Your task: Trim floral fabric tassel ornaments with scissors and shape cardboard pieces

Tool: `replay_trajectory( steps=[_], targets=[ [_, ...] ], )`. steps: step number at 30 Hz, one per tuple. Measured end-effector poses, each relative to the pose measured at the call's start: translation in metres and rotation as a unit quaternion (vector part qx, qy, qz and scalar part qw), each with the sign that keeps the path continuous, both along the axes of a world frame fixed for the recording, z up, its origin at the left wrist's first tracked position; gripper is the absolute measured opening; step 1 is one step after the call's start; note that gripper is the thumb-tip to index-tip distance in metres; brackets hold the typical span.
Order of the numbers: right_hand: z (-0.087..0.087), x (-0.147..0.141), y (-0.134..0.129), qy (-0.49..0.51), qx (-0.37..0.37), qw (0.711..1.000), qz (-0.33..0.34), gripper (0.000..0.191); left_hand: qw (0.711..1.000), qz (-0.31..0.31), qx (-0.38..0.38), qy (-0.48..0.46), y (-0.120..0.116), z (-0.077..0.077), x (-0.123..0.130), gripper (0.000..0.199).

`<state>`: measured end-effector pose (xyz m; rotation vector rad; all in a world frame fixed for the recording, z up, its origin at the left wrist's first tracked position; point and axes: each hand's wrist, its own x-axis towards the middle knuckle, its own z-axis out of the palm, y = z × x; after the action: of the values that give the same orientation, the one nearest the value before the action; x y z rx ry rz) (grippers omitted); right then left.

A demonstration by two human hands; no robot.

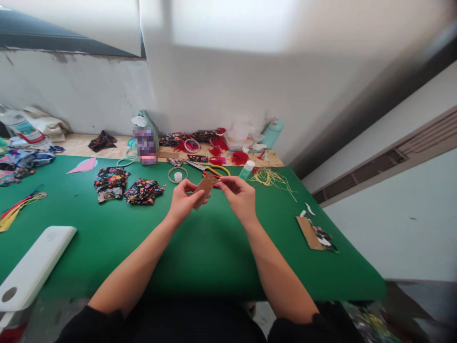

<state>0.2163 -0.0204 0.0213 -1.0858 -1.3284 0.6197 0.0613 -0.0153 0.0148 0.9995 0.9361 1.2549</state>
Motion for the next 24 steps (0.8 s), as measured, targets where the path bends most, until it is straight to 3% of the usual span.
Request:
replay_trajectory(
  steps=[4, 10, 19, 24],
  targets=[
    [-0.002, 0.002, 0.000, -0.159, 0.077, 0.984, -0.030, 0.002, 1.000, -0.006, 0.001, -0.001, -0.001, 0.000, 0.000, 0.052],
    [-0.005, 0.002, 0.003, -0.298, 0.152, 0.941, -0.056, 0.009, 1.000, -0.010, 0.004, 0.007, -0.001, 0.000, 0.001, 0.053],
    [-0.018, 0.005, 0.012, -0.423, 0.148, 0.893, -0.046, 0.018, 0.999, -0.025, 0.025, 0.028, -0.004, -0.004, 0.004, 0.046],
    [-0.029, -0.002, 0.014, -0.439, 0.148, 0.881, -0.090, 0.018, 0.998, -0.011, 0.002, 0.058, -0.005, -0.002, 0.007, 0.041]
  ],
)
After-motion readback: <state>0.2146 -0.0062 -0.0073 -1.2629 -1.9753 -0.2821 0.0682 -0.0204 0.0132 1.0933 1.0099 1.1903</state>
